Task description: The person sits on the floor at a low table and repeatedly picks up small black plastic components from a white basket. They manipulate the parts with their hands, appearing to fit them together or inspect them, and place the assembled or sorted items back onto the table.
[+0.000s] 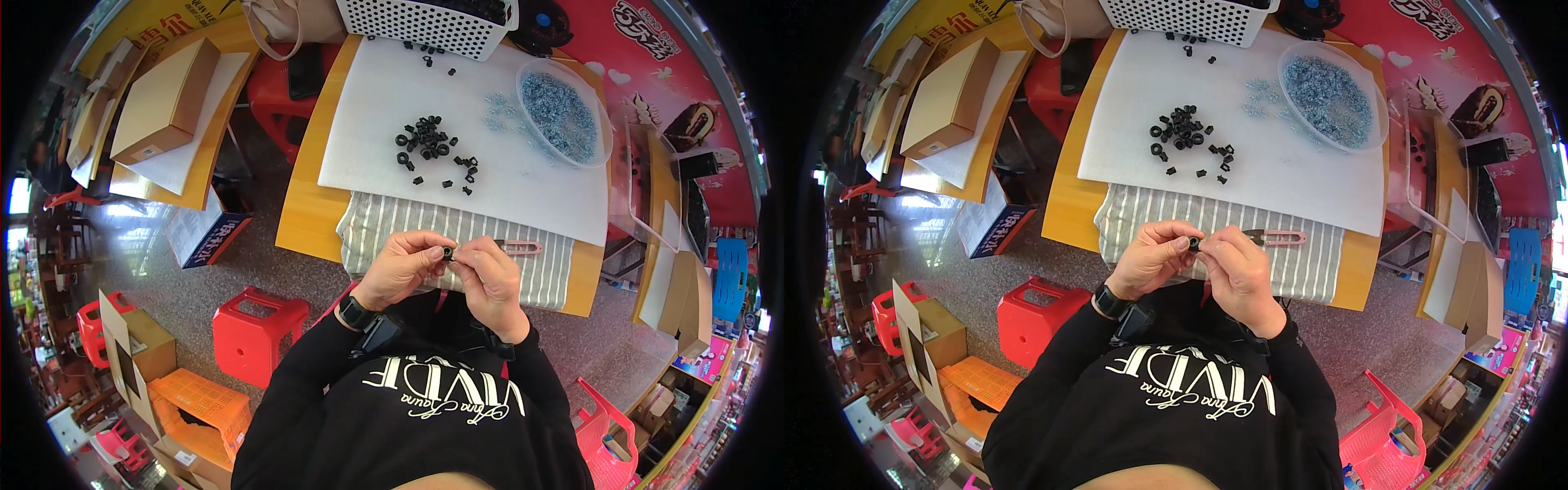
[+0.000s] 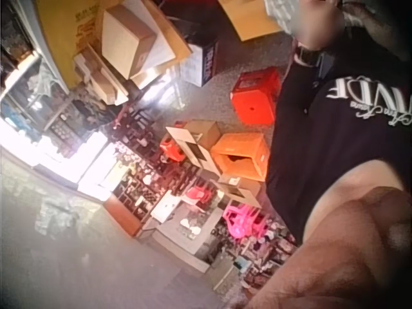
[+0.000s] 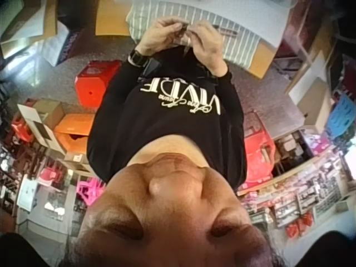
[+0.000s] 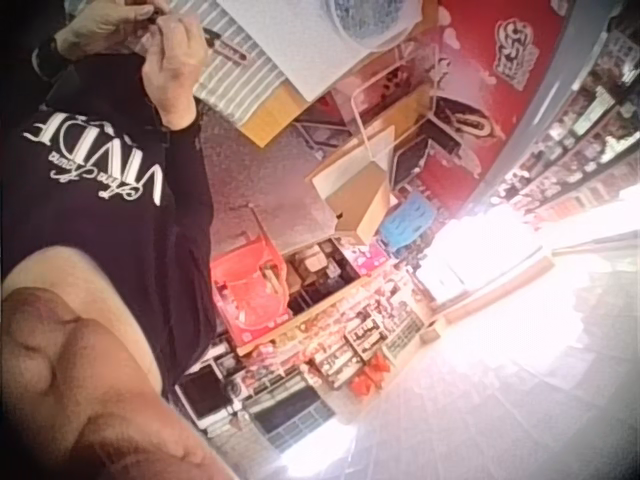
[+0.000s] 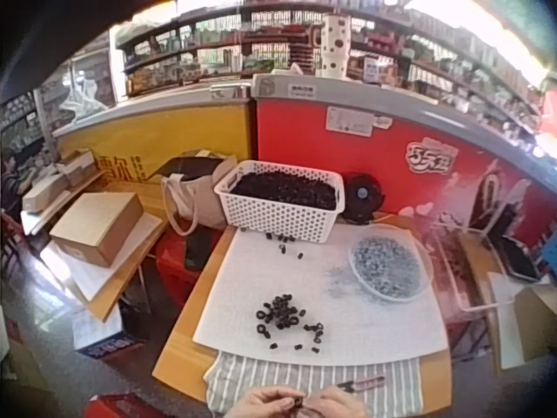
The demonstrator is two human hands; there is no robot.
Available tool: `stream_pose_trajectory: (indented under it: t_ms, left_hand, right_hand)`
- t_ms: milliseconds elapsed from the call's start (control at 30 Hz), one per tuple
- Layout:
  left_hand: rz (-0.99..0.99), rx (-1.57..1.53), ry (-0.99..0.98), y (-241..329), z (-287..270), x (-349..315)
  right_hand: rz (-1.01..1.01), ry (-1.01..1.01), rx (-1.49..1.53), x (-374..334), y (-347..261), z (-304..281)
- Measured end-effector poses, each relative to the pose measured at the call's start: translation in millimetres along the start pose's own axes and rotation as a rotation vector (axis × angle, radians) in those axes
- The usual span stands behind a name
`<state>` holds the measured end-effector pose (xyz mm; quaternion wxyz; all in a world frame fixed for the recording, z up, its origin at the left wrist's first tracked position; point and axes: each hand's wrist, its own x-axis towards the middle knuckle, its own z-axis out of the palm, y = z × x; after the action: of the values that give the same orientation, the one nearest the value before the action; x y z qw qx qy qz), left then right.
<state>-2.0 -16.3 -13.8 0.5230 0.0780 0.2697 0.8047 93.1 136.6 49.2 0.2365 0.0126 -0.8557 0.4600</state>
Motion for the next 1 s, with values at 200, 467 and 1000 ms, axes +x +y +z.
stream_pose_trajectory:
  t_ms: [200,467,1000]
  left_hand:
    - [-0.021,0.018,-0.029,2.6,-0.4,-0.4]
    - [-0.063,0.026,0.004,5.8,7.0,0.3]
    - [-0.002,0.041,0.037,2.0,9.1,1.3]
  right_hand:
    - [-0.115,-0.062,-0.057,1.9,1.8,-3.0]
    - [0.018,-0.092,0.102,4.1,7.9,-5.0]
    - [-0.031,-0.048,0.033,-1.3,6.6,-3.2]
